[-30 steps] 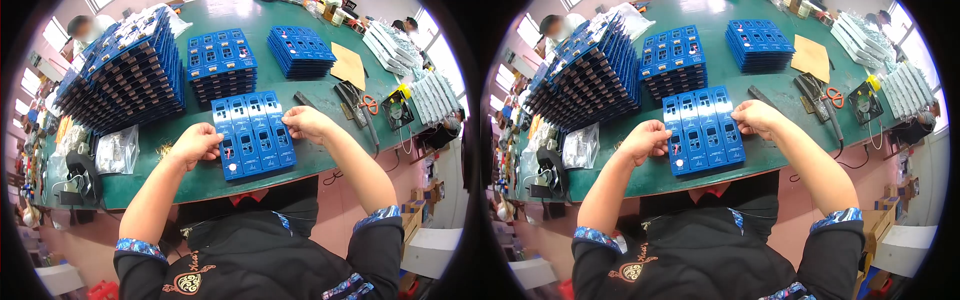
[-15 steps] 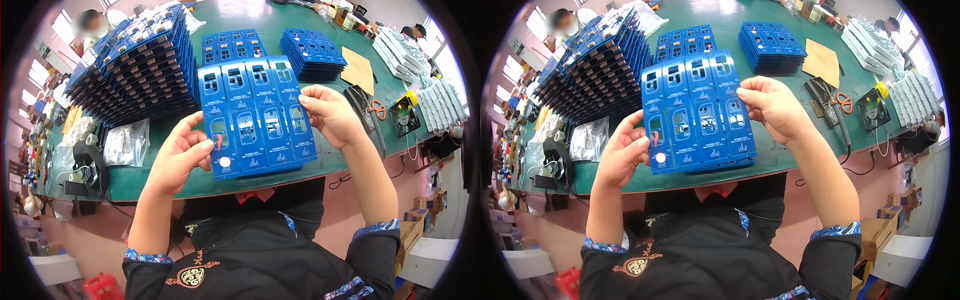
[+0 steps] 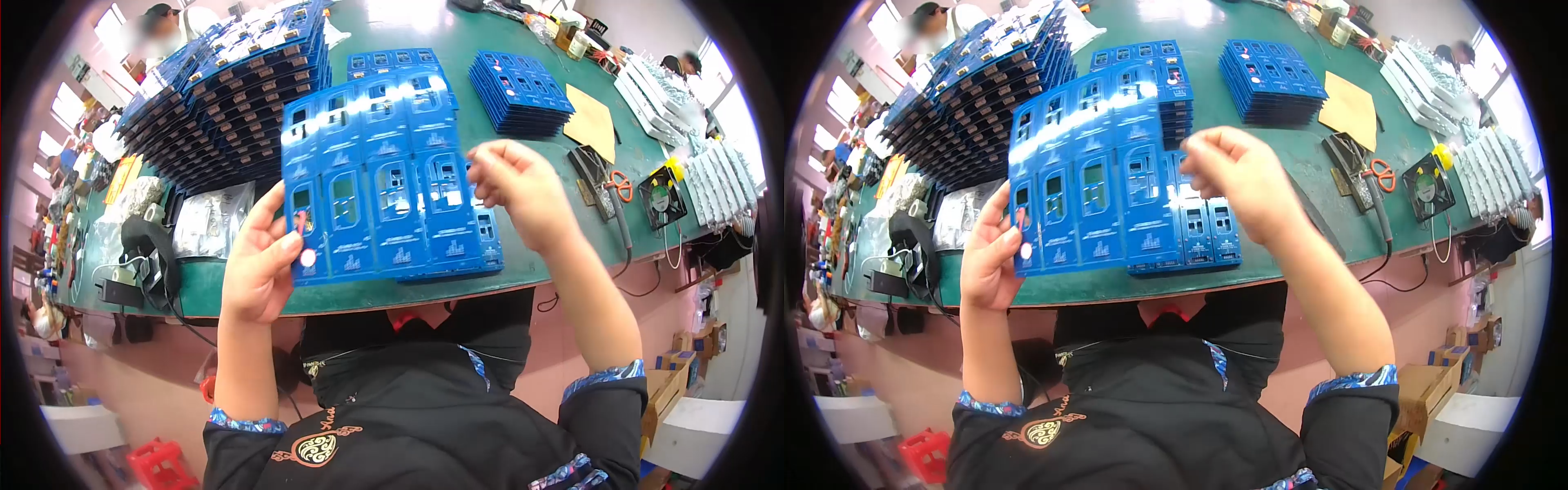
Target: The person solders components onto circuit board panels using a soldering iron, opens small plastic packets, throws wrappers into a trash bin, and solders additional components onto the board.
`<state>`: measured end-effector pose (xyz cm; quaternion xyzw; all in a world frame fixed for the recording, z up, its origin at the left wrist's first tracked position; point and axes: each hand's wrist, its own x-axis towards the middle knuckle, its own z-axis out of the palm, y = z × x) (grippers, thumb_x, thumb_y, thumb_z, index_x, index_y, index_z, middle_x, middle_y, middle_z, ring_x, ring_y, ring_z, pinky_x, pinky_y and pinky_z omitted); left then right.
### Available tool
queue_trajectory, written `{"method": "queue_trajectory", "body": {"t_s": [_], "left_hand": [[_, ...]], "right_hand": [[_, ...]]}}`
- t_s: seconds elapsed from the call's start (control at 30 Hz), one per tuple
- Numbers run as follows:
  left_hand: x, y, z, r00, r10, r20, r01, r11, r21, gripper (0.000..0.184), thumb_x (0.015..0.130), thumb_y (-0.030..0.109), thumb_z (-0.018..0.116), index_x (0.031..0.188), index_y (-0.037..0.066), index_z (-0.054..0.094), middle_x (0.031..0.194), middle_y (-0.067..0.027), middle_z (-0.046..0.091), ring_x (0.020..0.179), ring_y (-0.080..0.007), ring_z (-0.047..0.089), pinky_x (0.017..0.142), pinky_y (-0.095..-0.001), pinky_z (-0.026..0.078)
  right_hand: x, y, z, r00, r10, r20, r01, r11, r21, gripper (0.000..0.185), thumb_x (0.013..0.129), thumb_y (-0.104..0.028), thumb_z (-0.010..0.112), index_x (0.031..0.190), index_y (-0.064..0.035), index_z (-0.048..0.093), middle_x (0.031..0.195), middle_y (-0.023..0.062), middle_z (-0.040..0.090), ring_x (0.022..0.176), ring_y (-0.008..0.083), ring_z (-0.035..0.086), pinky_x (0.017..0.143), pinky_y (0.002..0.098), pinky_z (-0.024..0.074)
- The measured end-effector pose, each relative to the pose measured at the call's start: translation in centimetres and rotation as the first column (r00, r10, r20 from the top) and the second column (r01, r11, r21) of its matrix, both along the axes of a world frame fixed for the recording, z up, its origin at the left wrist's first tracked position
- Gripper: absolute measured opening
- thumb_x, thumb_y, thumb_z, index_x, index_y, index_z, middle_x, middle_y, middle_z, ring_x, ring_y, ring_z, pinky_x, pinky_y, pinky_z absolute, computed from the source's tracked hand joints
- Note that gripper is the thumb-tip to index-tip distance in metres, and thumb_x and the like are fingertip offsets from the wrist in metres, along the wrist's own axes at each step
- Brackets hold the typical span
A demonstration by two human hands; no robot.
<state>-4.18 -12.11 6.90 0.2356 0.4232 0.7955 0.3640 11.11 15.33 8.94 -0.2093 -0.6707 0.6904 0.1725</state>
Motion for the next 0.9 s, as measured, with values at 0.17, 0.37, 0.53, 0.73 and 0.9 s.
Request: {"method": "queue_trajectory", "body": {"t_s": [0.17,0.37,0.53,0.73,0.9], "left_hand": [[-0.2,-5.3,-3.1,0.995,0.080,0.067,-0.080,0.997,-0.002,0.074,0.084,-0.001,0.066,0.147,-0.001,0.028,0.128,-0.0180,0.059,0.113,-0.0234,0.062,0.091,-0.0338,0.054],[-0.1,-9.8,-5.5,0.963,0.252,0.089,-0.251,0.968,-0.029,0.072,0.085,-0.001,0.064,0.147,0.001,0.028,0.126,-0.0171,0.060,0.105,-0.0211,0.065,0.088,-0.0350,0.057],[-0.7,-13.6,-6.6,0.931,0.350,0.098,-0.350,0.936,-0.017,0.074,0.083,-0.001,0.067,0.146,0.000,0.030,0.129,-0.0160,0.059,0.111,-0.0203,0.062,0.096,-0.0366,0.052],[-1.5,-16.0,-7.3,0.914,0.403,0.050,-0.403,0.915,-0.001,0.073,0.085,0.000,0.067,0.147,0.000,0.030,0.133,-0.0157,0.056,0.115,-0.0211,0.060,0.098,-0.0373,0.051],[-2.1,-16.9,-8.0,0.908,0.417,0.049,-0.418,0.909,0.005,0.073,0.085,0.000,0.066,0.147,-0.001,0.029,0.136,-0.0171,0.053,0.119,-0.0227,0.058,0.098,-0.0386,0.051]], "right_hand": [[-1.5,-0.8,-6.2,0.932,0.309,0.189,-0.295,0.345,0.891,0.012,0.085,-0.016,0.063,0.090,-0.0063,0.067,0.089,0.0112,0.064,0.088,0.0305,0.063,0.076,0.0408,0.0510],[-5.2,-2.3,-6.3,0.831,0.351,0.431,-0.455,-0.018,0.890,0.013,0.084,-0.020,0.065,0.090,-0.0082,0.069,0.089,0.0075,0.062,0.090,0.0283,0.062,0.075,0.0403,0.0520],[-5.9,-3.4,-6.4,0.814,0.309,0.492,-0.504,-0.045,0.863,0.012,0.084,-0.018,0.063,0.084,-0.0058,0.064,0.088,0.0092,0.060,0.087,0.0282,0.062,0.074,0.0399,0.0521],[-5.2,-5.6,-5.6,0.803,0.184,0.567,-0.496,-0.321,0.807,0.013,0.080,-0.014,0.058,0.087,-0.0044,0.062,0.090,0.0108,0.061,0.084,0.0257,0.062,0.072,0.0359,0.0516],[-5.4,-5.5,-5.8,0.786,0.139,0.603,-0.535,-0.337,0.775,0.014,0.080,-0.013,0.057,0.090,-0.0041,0.060,0.090,0.0109,0.061,0.084,0.0258,0.062,0.073,0.0355,0.0514]]}}
